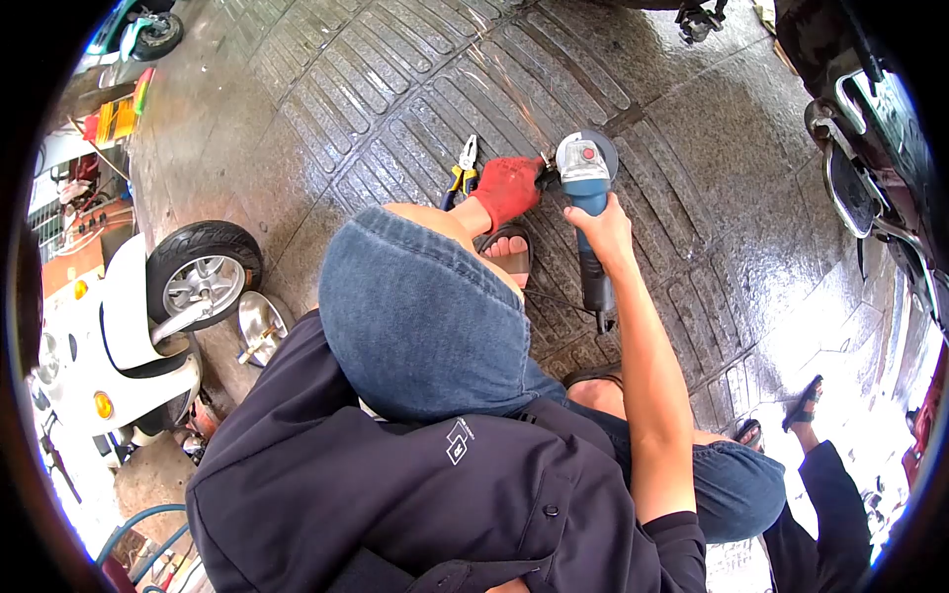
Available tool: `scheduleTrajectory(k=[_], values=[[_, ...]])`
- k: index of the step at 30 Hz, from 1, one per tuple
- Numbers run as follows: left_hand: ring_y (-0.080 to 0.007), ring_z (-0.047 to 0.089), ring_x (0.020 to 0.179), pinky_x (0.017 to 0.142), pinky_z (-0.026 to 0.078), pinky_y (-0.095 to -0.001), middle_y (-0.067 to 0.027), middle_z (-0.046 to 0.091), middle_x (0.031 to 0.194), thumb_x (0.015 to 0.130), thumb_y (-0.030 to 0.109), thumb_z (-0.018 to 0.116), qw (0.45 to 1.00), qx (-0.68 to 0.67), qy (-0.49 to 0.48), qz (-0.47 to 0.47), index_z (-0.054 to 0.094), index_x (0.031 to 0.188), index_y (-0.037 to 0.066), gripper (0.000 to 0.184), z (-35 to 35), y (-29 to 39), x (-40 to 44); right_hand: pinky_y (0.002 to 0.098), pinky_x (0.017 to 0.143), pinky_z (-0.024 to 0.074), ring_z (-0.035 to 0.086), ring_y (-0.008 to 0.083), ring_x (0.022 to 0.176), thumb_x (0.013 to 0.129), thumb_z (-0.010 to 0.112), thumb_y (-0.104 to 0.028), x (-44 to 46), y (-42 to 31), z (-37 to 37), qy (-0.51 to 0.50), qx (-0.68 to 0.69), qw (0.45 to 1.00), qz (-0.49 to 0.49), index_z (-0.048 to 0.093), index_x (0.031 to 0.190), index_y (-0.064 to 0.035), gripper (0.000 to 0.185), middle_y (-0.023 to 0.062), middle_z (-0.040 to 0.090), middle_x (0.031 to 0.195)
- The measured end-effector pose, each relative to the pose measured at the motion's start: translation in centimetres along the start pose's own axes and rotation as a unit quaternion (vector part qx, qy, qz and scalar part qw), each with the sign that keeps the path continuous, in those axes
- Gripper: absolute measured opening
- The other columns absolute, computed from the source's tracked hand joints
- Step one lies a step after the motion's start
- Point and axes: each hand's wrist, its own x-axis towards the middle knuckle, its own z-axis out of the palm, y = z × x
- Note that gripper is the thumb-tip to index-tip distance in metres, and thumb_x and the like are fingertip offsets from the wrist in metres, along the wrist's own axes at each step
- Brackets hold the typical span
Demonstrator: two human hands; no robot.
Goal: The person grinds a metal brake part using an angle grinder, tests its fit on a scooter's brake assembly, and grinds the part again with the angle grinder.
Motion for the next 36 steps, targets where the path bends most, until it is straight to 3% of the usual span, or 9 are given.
scheduleTrajectory(k=[6, 8, 18, 20, 22, 26, 29, 36], values=[[-0.0318, 0.067, 0.087, 0.072, 0.052, -0.0432, -0.0139, 0.068, 0.092, 0.08, 0.017, 0.054, 0.999, 0.027, -0.026, 0.0, 0.062, 0.106, 0.009, 0.029, -0.7, 0.5, -0.2, 0.0337, 0.069, 0.0522, 0.068, 0.0213, 0.072, 0.067, 0.077, -0.031, 0.1, 0.3, 0.0, 0.002, -0.003, 1.0, 0.002, 0.056, 0.109, 0.0019, 0.057, 0.0135, 0.068, 0.083], [-0.0347, 0.065, 0.085, 0.073, 0.051, -0.0436, -0.0158, 0.066, 0.09, 0.074, 0.021, 0.062, 1.0, 0.013, -0.01, -0.003, 0.061, 0.103, 0.006, 0.033, -0.5, 0.5, -0.2, 0.0339, 0.069, 0.0522, 0.068, 0.0216, 0.072, 0.067, 0.077, -0.031, 0.3, 0.6, 0.0, 0.003, -0.004, 1.0, 0.007, 0.056, 0.109, 0.002, 0.057, 0.0136, 0.068, 0.083], [-0.0339, 0.065, 0.083, 0.07, 0.05, -0.044, -0.0155, 0.066, 0.088, 0.074, 0.021, 0.064, 0.998, 0.056, -0.022, -0.006, 0.06, 0.103, 0.007, 0.033, 1.1, 1.0, -0.8, 0.0335, 0.067, 0.0522, 0.067, 0.0215, 0.071, 0.067, 0.076, -0.032, -0.2, 0.5, 0.2, 0.013, -0.006, 1.0, 0.007, 0.056, 0.106, 0.0027, 0.056, 0.0141, 0.068, 0.083], [-0.0336, 0.065, 0.084, 0.07, 0.051, -0.0432, -0.0145, 0.066, 0.088, 0.072, 0.022, 0.068, 0.999, 0.013, -0.021, -0.02, 0.059, 0.105, 0.007, 0.037, 1.4, 1.6, -1.4, 0.0328, 0.066, 0.0522, 0.067, 0.0207, 0.07, 0.068, 0.076, -0.031, -0.7, 0.3, 0.4, 0.021, -0.004, 1.0, 0.01, 0.056, 0.105, 0.0026, 0.054, 0.0137, 0.067, 0.082], [-0.0336, 0.064, 0.085, 0.07, 0.051, -0.0431, -0.0143, 0.065, 0.09, 0.072, 0.024, 0.069, 1.0, -0.009, -0.002, -0.025, 0.058, 0.106, 0.007, 0.039, 1.5, 2.3, -1.9, 0.0279, 0.06, 0.0508, 0.063, 0.0142, 0.064, 0.073, 0.075, -0.024, -1.3, 0.0, 0.3, 0.03, 0.069, 0.997, 0.025, 0.054, 0.106, 0.0007, 0.047, 0.0083, 0.064, 0.085], [-0.0333, 0.064, 0.09, 0.073, 0.051, -0.0428, -0.0143, 0.064, 0.099, 0.074, 0.03, 0.071, 0.996, -0.06, 0.04, -0.06, 0.056, 0.111, 0.007, 0.047, 1.4, 3.4, -3.1, 0.0272, 0.06, 0.051, 0.063, 0.0138, 0.064, 0.073, 0.077, -0.027, -2.0, 0.2, -0.5, 0.057, 0.086, 0.994, 0.029, 0.053, 0.107, 0.0005, 0.049, 0.0085, 0.064, 0.086], [-0.033, 0.063, 0.092, 0.076, 0.051, -0.0425, -0.0139, 0.064, 0.104, 0.075, 0.03, 0.071, 0.985, -0.11, 0.09, -0.093, 0.055, 0.116, 0.007, 0.05, 2.3, 3.4, -3.6, 0.0289, 0.064, 0.0513, 0.065, 0.0154, 0.068, 0.069, 0.081, -0.041, -1.9, 0.4, -0.5, 0.057, 0.093, 0.994, 0.008, 0.057, 0.102, 0.0006, 0.058, 0.0101, 0.067, 0.08], [-0.0353, 0.06, 0.103, 0.086, 0.048, -0.0446, -0.0181, 0.06, 0.115, 0.079, 0.027, 0.066, 0.967, -0.185, 0.127, -0.118, 0.052, 0.125, 0.012, 0.051, 3.8, 2.0, -3.6, 0.0343, 0.072, 0.051, 0.066, 0.023, 0.077, 0.068, 0.079, -0.034, -0.7, 2.1, 0.4, 0.064, 0.045, 0.997, -0.026, 0.054, 0.108, 0.0016, 0.059, 0.0136, 0.067, 0.085]])
